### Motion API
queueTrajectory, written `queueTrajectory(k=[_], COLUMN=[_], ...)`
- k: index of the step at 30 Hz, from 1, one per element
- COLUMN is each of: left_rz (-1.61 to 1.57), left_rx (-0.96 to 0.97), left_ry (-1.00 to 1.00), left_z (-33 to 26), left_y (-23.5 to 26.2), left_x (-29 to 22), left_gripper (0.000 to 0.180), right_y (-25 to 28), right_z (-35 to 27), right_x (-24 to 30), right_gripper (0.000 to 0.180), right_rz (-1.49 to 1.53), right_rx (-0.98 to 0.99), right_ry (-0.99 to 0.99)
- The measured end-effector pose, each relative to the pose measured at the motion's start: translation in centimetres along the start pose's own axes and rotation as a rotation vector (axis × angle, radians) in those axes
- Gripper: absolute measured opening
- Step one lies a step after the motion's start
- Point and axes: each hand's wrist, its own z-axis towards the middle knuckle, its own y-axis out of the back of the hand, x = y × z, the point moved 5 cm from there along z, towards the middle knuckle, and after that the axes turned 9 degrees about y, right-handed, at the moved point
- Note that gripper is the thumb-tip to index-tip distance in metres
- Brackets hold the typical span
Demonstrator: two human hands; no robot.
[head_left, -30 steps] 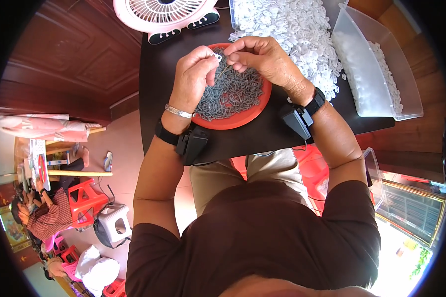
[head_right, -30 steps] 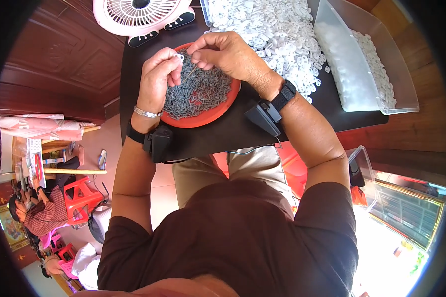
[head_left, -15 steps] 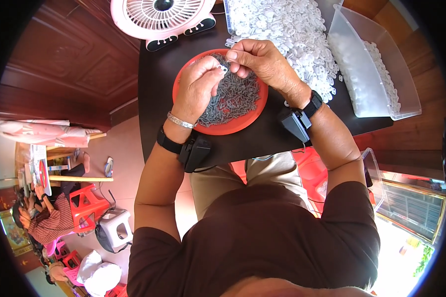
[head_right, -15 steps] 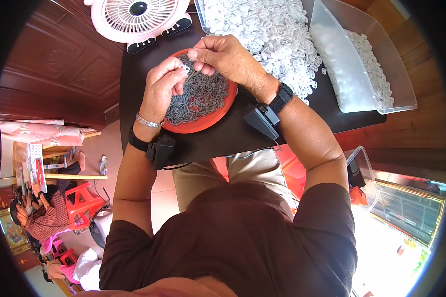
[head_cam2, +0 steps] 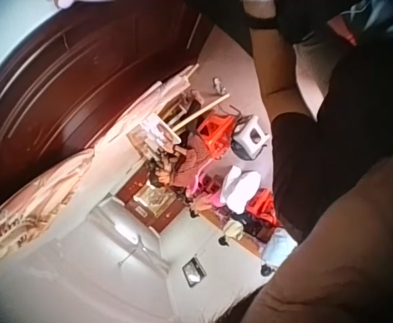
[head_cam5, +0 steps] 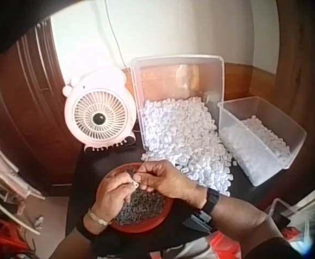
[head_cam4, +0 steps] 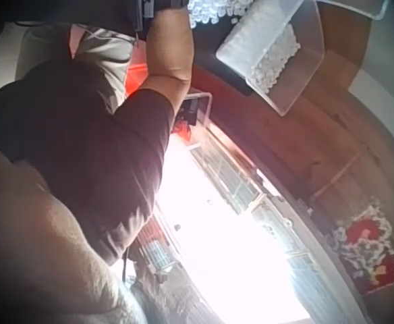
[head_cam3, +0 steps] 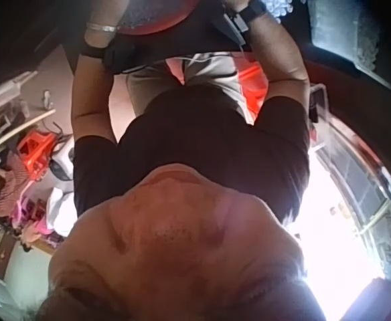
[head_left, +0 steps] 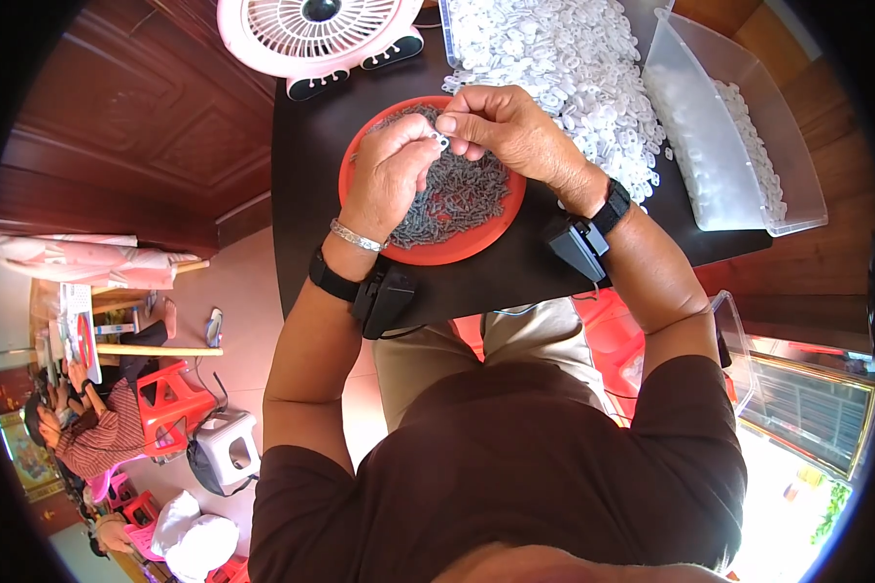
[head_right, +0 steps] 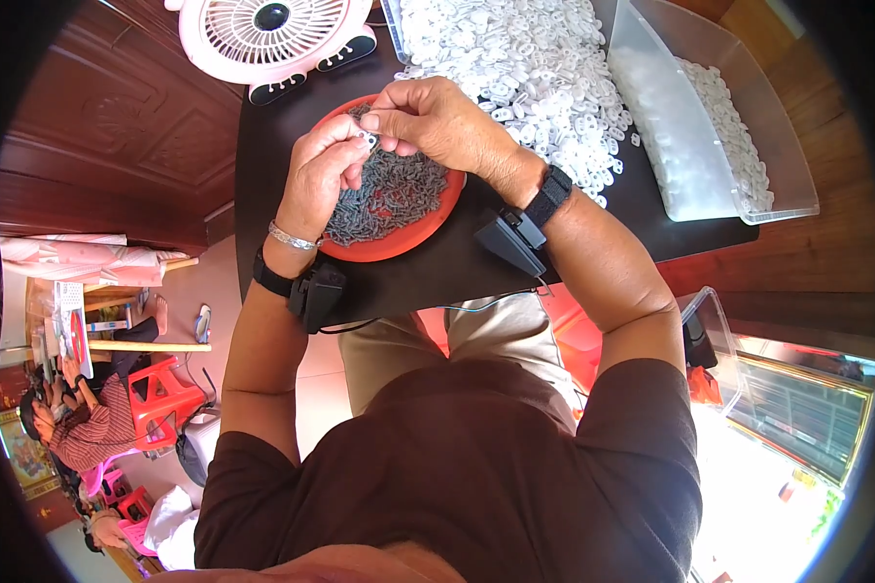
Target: Assembling small white plastic components by inserting metal pins into them.
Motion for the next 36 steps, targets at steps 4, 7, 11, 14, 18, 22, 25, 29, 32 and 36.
queueTrajectory(k=[4, 7, 11, 14, 18, 22, 25, 29, 32, 36], left_rz=[-0.007, 0.003, -0.055, -0.076, -0.129, -0.143, -0.15, -0.159, -0.125, -0.119], left_rx=[0.006, 0.015, 0.021, 0.006, -0.041, -0.125, -0.123, -0.107, -0.103, -0.086], left_ry=[0.009, 0.003, -0.019, -0.003, -0.01, -0.013, -0.014, -0.008, -0.009, -0.001], left_z=[0.1, 0.0, -0.1, 0.0, 0.0, 0.0, 0.3, 0.4, 0.2, 0.1], left_y=[-0.1, -0.5, -0.8, -0.4, 0.3, 1.2, 1.2, 1.0, 0.9, 0.7], left_x=[0.3, 0.4, 0.4, 0.4, 0.2, -0.2, -0.1, 0.1, 0.0, 0.2], left_gripper=[0.016, 0.016, 0.016, 0.017, 0.015, 0.015, 0.015, 0.015, 0.017, 0.019], right_y=[-0.2, 0.0, 0.0, -0.1, 1.7, 7.5, 9.1, 7.4, 7.1, 7.4], right_z=[0.0, 0.0, -0.1, 0.0, 0.1, 0.0, 0.4, 1.4, 1.9, 1.8], right_x=[0.0, 0.2, 0.4, 0.0, 0.8, 1.2, -0.5, -2.7, -3.9, -3.9], right_gripper=[0.02, 0.021, 0.021, 0.026, 0.034, 0.018, 0.018, 0.023, 0.02, 0.017], right_rz=[-0.081, -0.236, -0.328, -0.26, -0.383, -0.927, -1.099, -1.28, -1.402, -1.407], right_rx=[0.007, -0.004, -0.035, -0.091, -0.199, -0.498, -0.464, -0.207, -0.138, -0.165], right_ry=[0.041, 0.159, 0.173, 0.202, 0.245, 0.282, 0.339, 0.435, 0.403, 0.313])
